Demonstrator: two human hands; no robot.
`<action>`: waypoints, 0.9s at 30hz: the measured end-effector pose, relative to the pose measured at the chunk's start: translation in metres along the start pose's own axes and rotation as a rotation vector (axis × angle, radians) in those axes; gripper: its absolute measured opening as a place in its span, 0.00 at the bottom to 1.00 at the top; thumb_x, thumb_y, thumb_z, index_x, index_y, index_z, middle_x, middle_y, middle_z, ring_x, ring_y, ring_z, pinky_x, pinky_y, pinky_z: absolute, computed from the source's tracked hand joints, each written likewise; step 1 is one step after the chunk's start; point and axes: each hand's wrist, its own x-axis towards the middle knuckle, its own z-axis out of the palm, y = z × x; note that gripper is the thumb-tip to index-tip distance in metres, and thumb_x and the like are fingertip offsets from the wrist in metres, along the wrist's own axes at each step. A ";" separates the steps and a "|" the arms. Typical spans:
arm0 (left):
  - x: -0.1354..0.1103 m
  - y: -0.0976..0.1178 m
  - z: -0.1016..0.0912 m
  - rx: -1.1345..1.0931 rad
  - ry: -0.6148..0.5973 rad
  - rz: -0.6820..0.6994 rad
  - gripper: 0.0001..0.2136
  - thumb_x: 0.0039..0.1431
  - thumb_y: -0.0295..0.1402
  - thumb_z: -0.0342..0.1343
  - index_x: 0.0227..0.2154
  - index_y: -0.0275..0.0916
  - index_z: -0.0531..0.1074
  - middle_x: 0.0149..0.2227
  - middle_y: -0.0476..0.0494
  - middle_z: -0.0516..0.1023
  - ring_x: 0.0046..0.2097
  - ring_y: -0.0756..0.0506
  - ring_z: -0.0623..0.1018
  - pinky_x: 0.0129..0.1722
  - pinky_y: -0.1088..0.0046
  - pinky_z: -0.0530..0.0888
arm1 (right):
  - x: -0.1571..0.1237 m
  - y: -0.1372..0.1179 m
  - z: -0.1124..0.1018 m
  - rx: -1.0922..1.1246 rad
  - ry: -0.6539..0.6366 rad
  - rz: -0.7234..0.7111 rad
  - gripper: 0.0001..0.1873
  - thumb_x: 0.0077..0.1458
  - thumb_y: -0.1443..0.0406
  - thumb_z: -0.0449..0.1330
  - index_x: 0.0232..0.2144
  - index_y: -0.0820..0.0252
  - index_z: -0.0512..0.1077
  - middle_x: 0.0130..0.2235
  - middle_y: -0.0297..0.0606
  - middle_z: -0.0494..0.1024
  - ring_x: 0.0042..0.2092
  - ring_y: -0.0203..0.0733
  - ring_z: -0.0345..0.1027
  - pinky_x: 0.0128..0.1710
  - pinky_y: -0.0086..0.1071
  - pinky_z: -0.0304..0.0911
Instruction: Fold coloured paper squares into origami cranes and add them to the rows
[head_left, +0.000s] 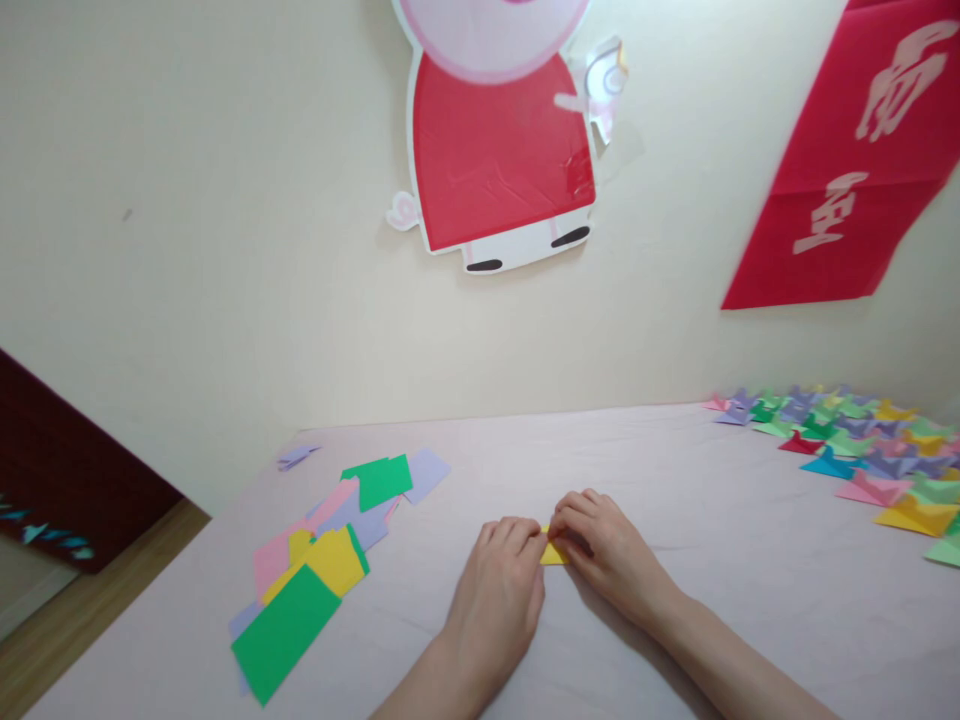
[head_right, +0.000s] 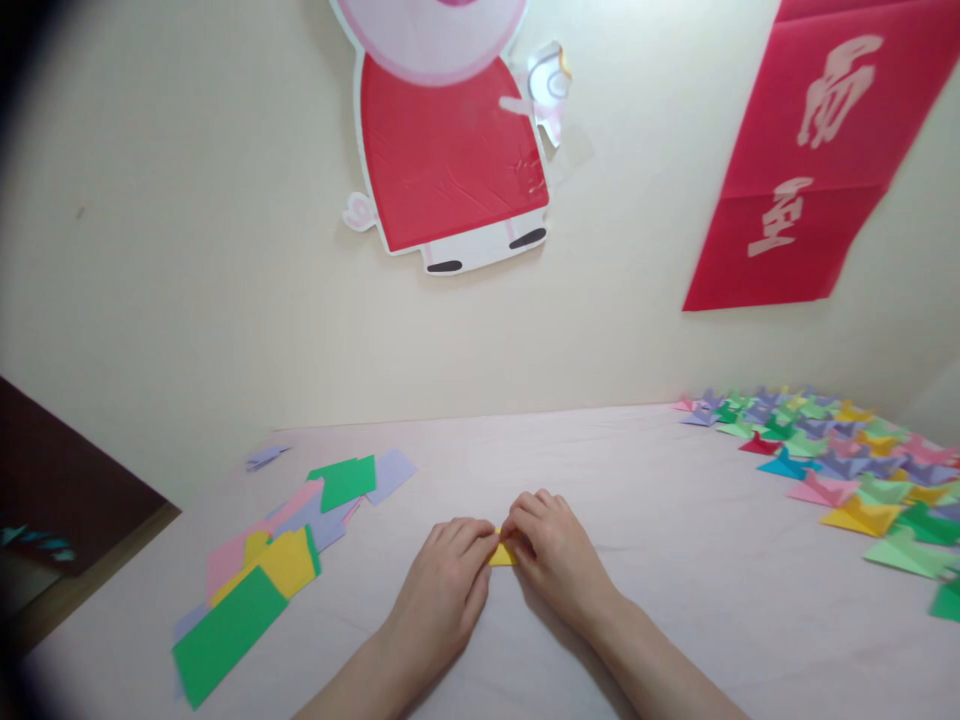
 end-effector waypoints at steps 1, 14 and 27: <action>-0.001 0.003 -0.001 0.005 -0.019 -0.005 0.15 0.58 0.20 0.49 0.46 0.40 0.68 0.45 0.46 0.72 0.48 0.44 0.70 0.50 0.65 0.67 | -0.001 0.001 0.001 0.013 0.003 -0.004 0.10 0.56 0.74 0.54 0.30 0.56 0.72 0.34 0.36 0.75 0.39 0.42 0.67 0.40 0.36 0.62; 0.000 0.006 -0.007 0.026 -0.110 -0.018 0.05 0.62 0.32 0.58 0.40 0.41 0.71 0.42 0.47 0.73 0.45 0.43 0.70 0.45 0.66 0.67 | -0.004 0.004 -0.024 0.385 -0.204 0.050 0.19 0.47 0.76 0.52 0.39 0.54 0.72 0.42 0.38 0.77 0.46 0.43 0.70 0.49 0.39 0.66; 0.007 0.001 -0.030 0.011 -0.215 -0.002 0.04 0.61 0.28 0.56 0.35 0.42 0.75 0.40 0.49 0.74 0.43 0.46 0.72 0.44 0.69 0.65 | -0.009 0.010 -0.015 0.024 -0.205 -0.261 0.11 0.64 0.69 0.50 0.34 0.56 0.72 0.38 0.39 0.77 0.38 0.41 0.67 0.38 0.34 0.64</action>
